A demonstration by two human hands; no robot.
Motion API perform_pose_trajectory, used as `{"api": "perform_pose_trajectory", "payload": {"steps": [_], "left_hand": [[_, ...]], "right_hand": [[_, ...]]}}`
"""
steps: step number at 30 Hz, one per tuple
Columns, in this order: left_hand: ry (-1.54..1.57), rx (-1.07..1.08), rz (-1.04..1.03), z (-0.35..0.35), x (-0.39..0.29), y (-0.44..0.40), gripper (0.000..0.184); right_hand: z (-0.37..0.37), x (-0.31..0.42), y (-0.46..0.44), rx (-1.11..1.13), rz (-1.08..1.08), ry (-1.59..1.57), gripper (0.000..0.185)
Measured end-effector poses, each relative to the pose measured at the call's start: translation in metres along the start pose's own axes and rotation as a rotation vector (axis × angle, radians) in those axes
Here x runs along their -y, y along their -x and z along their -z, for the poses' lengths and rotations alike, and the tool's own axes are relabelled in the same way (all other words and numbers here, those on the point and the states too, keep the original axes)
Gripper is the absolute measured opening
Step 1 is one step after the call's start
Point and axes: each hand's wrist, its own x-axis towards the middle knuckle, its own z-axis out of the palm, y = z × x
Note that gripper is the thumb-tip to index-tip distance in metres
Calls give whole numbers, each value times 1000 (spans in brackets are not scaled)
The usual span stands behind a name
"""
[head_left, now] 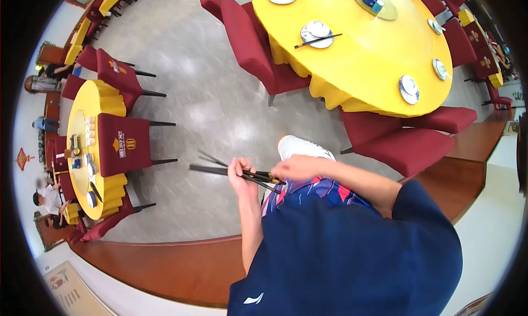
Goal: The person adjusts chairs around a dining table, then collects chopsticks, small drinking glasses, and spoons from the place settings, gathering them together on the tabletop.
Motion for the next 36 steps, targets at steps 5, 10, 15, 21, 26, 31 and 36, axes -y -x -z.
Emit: {"api": "perform_pose_trajectory", "payload": {"steps": [5, 10, 15, 21, 26, 31, 36], "left_hand": [[262, -67, -35, 31, -50, -62, 45], [349, -261, -32, -30, -126, -134, 47], [433, 329, 208, -26, -215, -253, 44], [267, 345, 340, -102, -275, -374, 39], [97, 411, 650, -151, -268, -472, 45], [-173, 254, 850, -205, -243, -551, 47], [-247, 503, 980, -236, -255, -645, 58]], "right_hand": [[138, -103, -123, -709, -159, -251, 48], [267, -230, -215, -929, -476, -1401, 49], [307, -231, -270, -1141, -424, -1582, 47], [301, -260, -294, -1401, -291, -1723, 34], [278, -236, -268, -1776, -238, -1716, 22], [266, -137, -263, -2182, -98, -1300, 18], [322, 48, -384, -1838, -161, -1057, 26]]}}
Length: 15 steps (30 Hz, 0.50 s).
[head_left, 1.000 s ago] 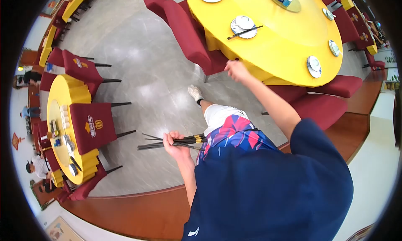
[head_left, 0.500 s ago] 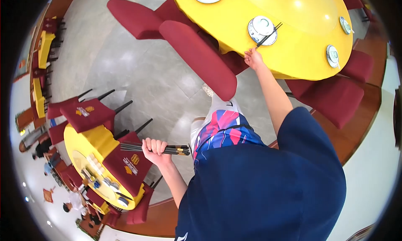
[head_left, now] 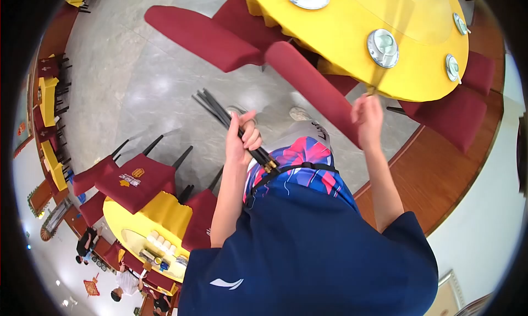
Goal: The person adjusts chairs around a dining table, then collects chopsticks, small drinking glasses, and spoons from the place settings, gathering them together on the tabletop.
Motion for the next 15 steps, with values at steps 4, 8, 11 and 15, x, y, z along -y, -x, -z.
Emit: {"api": "perform_pose_trajectory", "payload": {"steps": [4, 8, 11, 15], "left_hand": [[-37, 121, -3, 18, -95, 3, 72], [-159, -56, -226, 63, -200, 18, 53], [-229, -318, -338, 78, -272, 30, 32], [-201, -210, -347, 99, -348, 25, 33]], "right_hand": [[-157, -49, 68, 521, 248, 434, 26], [-307, -44, 85, 1089, 25, 661, 31], [-388, -38, 82, 1261, 94, 947, 37], [-483, -37, 65, 1415, 164, 1031, 38]]}}
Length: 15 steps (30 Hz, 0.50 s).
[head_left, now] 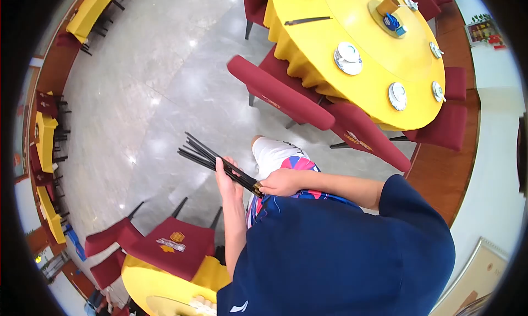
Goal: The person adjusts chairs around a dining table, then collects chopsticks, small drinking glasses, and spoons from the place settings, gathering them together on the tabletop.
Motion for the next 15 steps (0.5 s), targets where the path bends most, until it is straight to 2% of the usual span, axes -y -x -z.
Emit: {"api": "perform_pose_trajectory", "payload": {"steps": [2, 4, 7, 10, 13, 15], "left_hand": [[82, 21, 6, 16, -26, -26, 33], [36, -129, -4, 20, -54, -60, 31], [17, -67, -69, 39, -90, -132, 26], [115, 15, -60, 43, -159, -197, 40], [96, -75, -131, 13, -251, -239, 45], [16, -22, -142, 7, -300, -274, 46]], "right_hand": [[15, 8, -39, 56, 4, -24, 39], [28, 5, -84, 41, 18, 1, 40], [69, 9, -159, 115, 30, 64, 42], [118, 21, -235, 17, 102, 62, 43], [186, 61, -282, -108, 131, 94, 48], [229, 78, -309, -185, 130, 126, 54]]}}
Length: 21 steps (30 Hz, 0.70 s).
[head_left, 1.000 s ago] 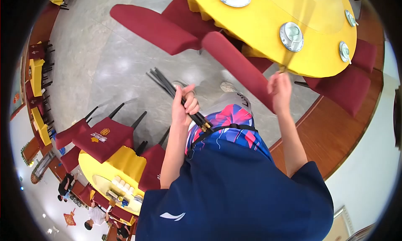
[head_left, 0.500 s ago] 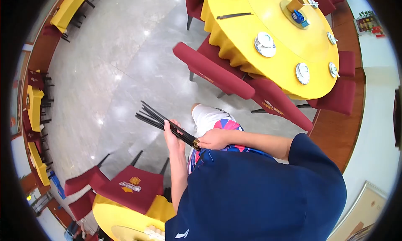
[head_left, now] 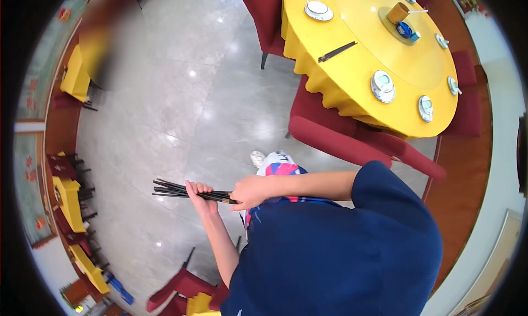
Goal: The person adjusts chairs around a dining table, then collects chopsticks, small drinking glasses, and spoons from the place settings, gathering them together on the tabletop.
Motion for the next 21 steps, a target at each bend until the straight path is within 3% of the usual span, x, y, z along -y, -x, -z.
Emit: {"api": "perform_pose_trajectory", "payload": {"steps": [3, 4, 6, 7, 8, 9, 10, 12, 13, 15, 16, 18, 21], "left_hand": [[-25, 65, 63, -9, -40, -52, 46], [22, 127, 133, -16, -46, -67, 45], [149, 278, 346, -34, -48, -102, 42], [172, 333, 475, -43, -39, -116, 41], [194, 384, 607, -59, -25, -128, 41], [27, 358, 667, -88, -10, -130, 42], [-53, 488, 793, -101, 10, -141, 41], [-153, 620, 952, -137, 22, -168, 34], [-171, 630, 980, -151, 19, -182, 34], [-437, 728, 1042, -186, 11, -216, 29], [-516, 727, 1030, -198, 11, -231, 23], [-741, 873, 1065, -216, 9, -246, 20], [-843, 989, 1230, -243, 15, -284, 21]], "right_hand": [[57, -12, -38, -49, -115, -25, 56], [75, -19, -43, -155, -165, -59, 49], [94, -46, -65, -464, -165, -405, 40], [101, -63, -86, -488, -177, -417, 40], [108, -83, -113, -676, -111, -817, 39], [119, -98, -131, -859, -28, -1216, 42], [144, -103, -134, -890, -33, -1219, 42], [204, -103, -132, -749, -35, -1609, 48], [220, -118, -138, -766, -58, -1694, 31], [250, -161, -139, -622, 144, -1873, 28], [270, -150, -137, -797, 57, -1875, 41], [296, -182, -129, -969, 50, -1907, 48], [315, -221, -101, -1356, -13, -1946, 48]]}}
